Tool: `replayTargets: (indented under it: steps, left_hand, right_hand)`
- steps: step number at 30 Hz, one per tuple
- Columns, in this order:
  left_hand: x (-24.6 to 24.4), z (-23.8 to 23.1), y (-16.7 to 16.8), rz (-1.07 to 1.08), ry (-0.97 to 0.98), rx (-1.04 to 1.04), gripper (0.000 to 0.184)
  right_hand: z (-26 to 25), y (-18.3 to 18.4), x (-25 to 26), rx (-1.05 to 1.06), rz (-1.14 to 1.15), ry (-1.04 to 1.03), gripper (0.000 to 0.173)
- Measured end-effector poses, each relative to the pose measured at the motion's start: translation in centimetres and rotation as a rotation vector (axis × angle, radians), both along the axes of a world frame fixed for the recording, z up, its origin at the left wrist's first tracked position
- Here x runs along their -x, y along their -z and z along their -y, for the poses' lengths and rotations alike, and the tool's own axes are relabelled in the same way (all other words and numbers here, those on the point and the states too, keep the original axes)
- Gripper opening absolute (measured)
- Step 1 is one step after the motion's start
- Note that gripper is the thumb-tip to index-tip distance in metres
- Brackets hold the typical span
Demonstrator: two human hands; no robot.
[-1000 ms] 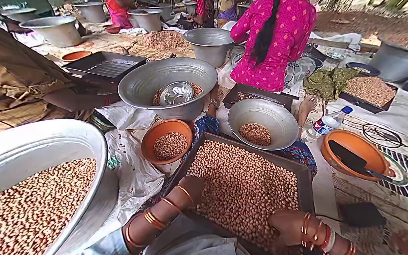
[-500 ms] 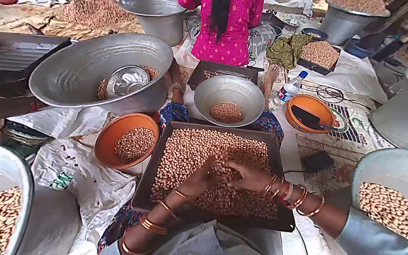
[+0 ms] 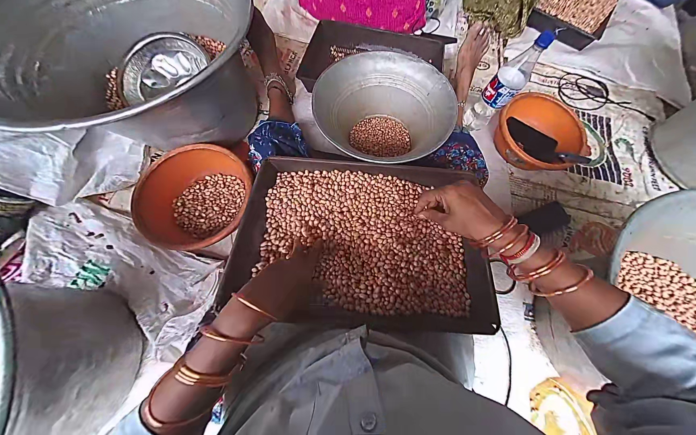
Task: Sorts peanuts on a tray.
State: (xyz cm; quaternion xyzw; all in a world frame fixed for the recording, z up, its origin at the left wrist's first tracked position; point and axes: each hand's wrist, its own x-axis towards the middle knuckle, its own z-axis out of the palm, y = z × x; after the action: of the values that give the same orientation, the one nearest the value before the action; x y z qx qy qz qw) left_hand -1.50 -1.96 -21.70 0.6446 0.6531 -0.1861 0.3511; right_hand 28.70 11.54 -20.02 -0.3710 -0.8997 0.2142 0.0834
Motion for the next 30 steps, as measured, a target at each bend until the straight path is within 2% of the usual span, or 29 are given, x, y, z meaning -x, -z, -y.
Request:
replayTargets:
  steps: [2, 3, 5, 7, 9, 13, 16, 19, 22, 26, 28, 30]
  left_hand:
    - [-0.6, -0.1, -1.3, 0.222, 0.089, -0.007, 0.061]
    - [-0.8, -0.3, -1.6, 0.335, 0.092, -0.098, 0.047]
    - [-1.7, -1.5, -1.2, 0.417, 0.063, -0.399, 0.022]
    - [-3.2, -3.4, -0.5, 0.355, 0.061, -0.690, 0.011]
    - [-4.5, -5.1, 0.0, 0.298, 0.098, -0.794, 0.012]
    - [-6.1, -6.7, 1.7, 0.259, 0.182, -0.828, 0.016]
    - [-6.9, -7.3, 2.8, 0.222, 0.178, -0.800, 0.020]
    - [-6.9, -8.3, 4.1, 0.207, 0.174, -0.776, 0.016]
    - [-6.0, -8.4, 3.2, 0.342, 0.074, -0.748, 0.013]
    - [-3.0, -8.4, 2.7, 0.669, -0.193, -0.706, 0.016]
    - [-2.2, -6.7, 2.2, 0.708, -0.206, -0.664, 0.018]
    - [-2.6, -5.4, 1.5, 0.642, -0.169, -0.622, 0.015]
  right_hand:
    - [0.5, 1.0, 0.7, -0.026, 0.045, -0.036, 0.008]
    - [0.5, 1.6, 1.2, -0.058, 0.060, -0.060, 0.008]
    - [0.5, 2.8, 2.0, -0.103, 0.076, -0.109, 0.010]
    - [0.7, 3.5, 2.5, -0.133, 0.079, -0.137, 0.013]
    - [0.8, 4.1, 2.6, -0.138, 0.090, -0.152, 0.015]
    - [0.6, 4.6, 2.5, -0.140, 0.111, -0.153, 0.012]
    - [0.0, 3.5, 2.4, -0.024, 0.136, -0.097, 0.010]
    - [-1.3, 3.2, 2.2, 0.088, -0.003, -0.013, 0.015]
    - [-1.4, 2.9, 2.4, 0.085, -0.153, -0.014, 0.017]
    - [1.0, 3.1, 2.9, 0.019, -0.092, -0.212, 0.011]
    - [2.2, 3.7, 3.2, -0.056, -0.053, -0.296, 0.012]
    - [2.8, 4.4, 3.4, -0.121, -0.021, -0.352, 0.013]
